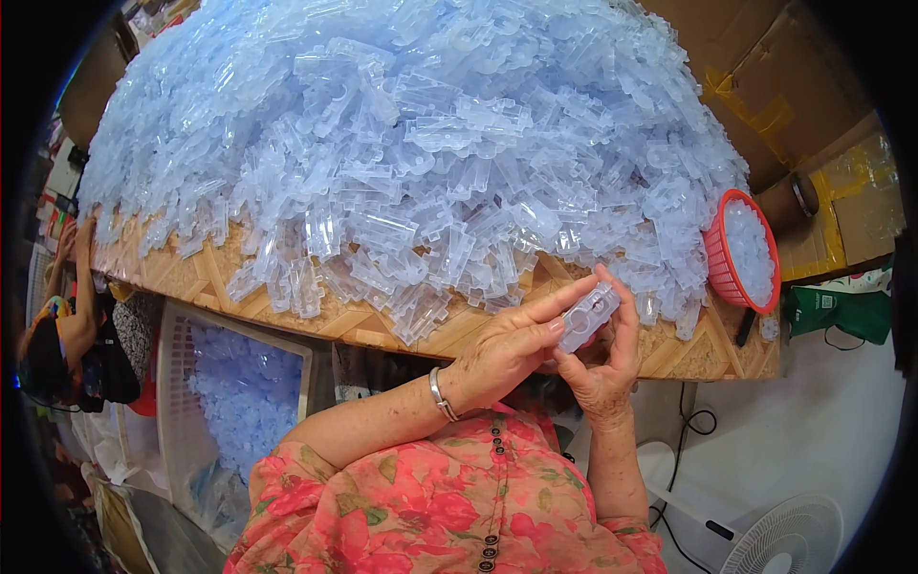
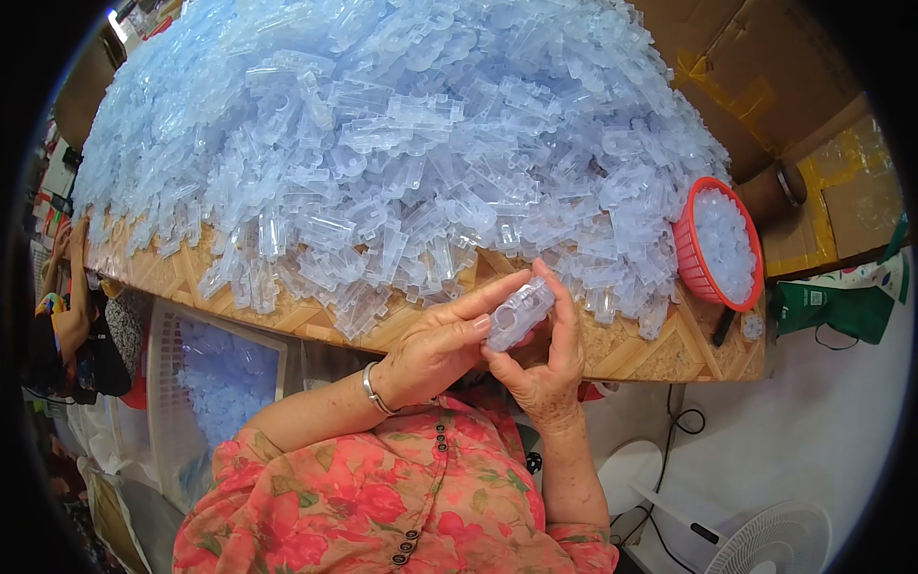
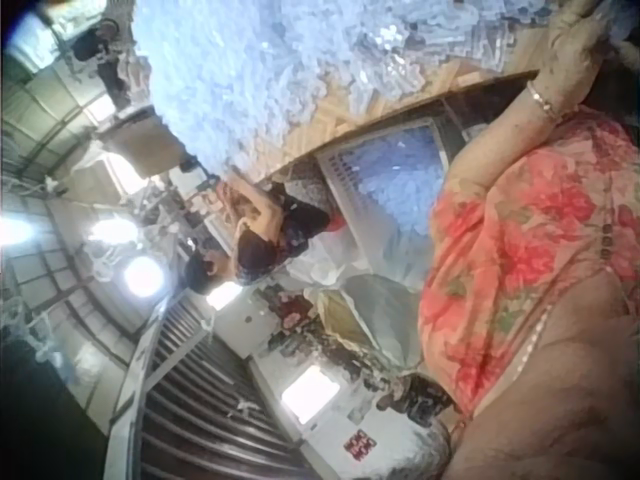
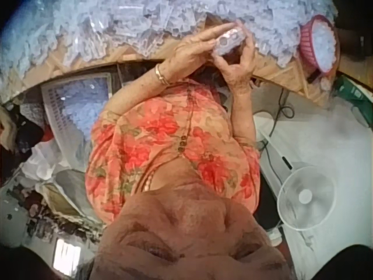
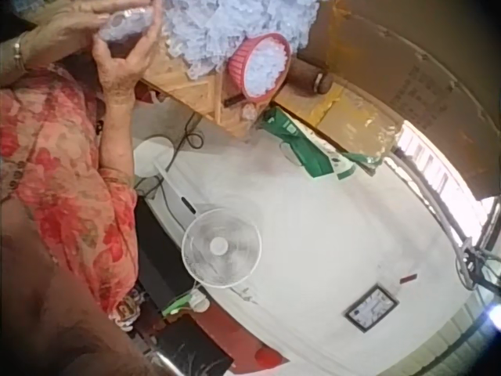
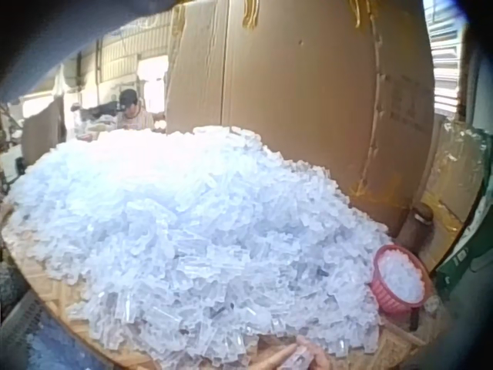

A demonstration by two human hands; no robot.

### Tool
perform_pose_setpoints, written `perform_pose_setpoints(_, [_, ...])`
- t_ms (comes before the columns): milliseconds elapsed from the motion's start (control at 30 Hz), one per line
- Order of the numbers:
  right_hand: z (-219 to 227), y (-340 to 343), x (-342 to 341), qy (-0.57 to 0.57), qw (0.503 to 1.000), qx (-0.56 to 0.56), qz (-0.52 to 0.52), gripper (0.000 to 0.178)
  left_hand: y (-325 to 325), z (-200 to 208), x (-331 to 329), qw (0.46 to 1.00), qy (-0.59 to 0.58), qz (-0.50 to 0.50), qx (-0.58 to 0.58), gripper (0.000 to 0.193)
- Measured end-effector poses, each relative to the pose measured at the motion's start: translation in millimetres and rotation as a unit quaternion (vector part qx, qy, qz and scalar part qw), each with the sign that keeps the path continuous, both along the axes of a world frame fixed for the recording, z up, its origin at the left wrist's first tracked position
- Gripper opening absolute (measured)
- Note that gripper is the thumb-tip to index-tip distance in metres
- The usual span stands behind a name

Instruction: The person repeatedly picks up small translucent plastic components from a large pile on a wooden table, snaps two pieces together by hand, and places the assembled unit into a red basket. The process is continuous and repetitive throughout the clip.

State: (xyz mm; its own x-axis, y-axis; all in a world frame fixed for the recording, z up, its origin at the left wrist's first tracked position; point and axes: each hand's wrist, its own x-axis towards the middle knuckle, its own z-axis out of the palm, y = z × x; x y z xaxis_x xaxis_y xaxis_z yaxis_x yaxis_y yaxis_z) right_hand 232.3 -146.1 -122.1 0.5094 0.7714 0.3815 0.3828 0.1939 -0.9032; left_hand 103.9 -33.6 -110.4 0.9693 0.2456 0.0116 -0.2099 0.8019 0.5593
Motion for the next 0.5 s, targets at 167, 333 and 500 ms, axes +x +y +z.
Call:
perform_pose_setpoints(167, [-2.4,-0.8,-0.2,0.012,1.0,0.013,0.009,0.09,-4.9,1.8,0.7,0.998,0.002,0.04,0.055,0.056])
perform_pose_setpoints(333, [-0.6,1.4,3.0,-0.016,1.0,-0.002,0.014,0.092,-4.9,-1.8,1.6,0.997,0.004,0.051,0.06,0.055])
perform_pose_setpoints(500, [-1.3,2.5,1.7,0.002,1.0,0.006,0.011,0.092,-1.9,-6.2,0.0,0.988,0.027,0.058,0.142,0.057])
